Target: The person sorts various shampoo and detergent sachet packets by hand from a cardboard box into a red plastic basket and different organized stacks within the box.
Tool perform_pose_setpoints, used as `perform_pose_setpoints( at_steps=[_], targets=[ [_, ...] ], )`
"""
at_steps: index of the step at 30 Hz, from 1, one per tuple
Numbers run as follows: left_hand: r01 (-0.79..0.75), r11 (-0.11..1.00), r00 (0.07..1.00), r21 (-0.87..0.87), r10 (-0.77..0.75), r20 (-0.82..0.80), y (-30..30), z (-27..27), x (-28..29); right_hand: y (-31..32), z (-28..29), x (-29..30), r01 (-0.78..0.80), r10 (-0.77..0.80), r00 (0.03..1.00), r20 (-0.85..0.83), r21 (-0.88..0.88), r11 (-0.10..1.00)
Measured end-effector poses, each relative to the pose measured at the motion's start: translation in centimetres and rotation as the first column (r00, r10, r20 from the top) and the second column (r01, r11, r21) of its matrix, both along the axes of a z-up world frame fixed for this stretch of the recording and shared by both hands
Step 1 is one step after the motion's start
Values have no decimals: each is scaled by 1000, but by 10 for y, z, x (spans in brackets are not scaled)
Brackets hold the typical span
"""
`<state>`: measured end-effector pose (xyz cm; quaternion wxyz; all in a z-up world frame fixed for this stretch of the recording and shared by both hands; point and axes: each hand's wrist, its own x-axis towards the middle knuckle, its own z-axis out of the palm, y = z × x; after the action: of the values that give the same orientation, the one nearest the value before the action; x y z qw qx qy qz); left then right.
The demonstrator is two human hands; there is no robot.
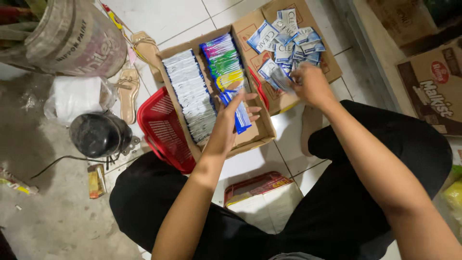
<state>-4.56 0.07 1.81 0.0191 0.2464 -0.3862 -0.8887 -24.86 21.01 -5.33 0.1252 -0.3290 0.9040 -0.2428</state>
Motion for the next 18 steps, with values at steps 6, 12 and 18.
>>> perform_pose_setpoints(
  at_steps=[6, 12, 18],
  targets=[
    [-51, 983, 990, 177, 73, -123, -2, 7, 1, -38, 136, 87, -240, 150, 962, -226, -450, 860],
    [-110, 994, 955, 0, 106, -277, -6, 13, 0, -62, 155, 100, -54, 159, 978, 136, -570, 820],
    [22, 973, 945, -229, -95, -313, -13, 13, 1, -59, 129, 79, 211, 141, 813, 565, -511, 833]
  ],
)
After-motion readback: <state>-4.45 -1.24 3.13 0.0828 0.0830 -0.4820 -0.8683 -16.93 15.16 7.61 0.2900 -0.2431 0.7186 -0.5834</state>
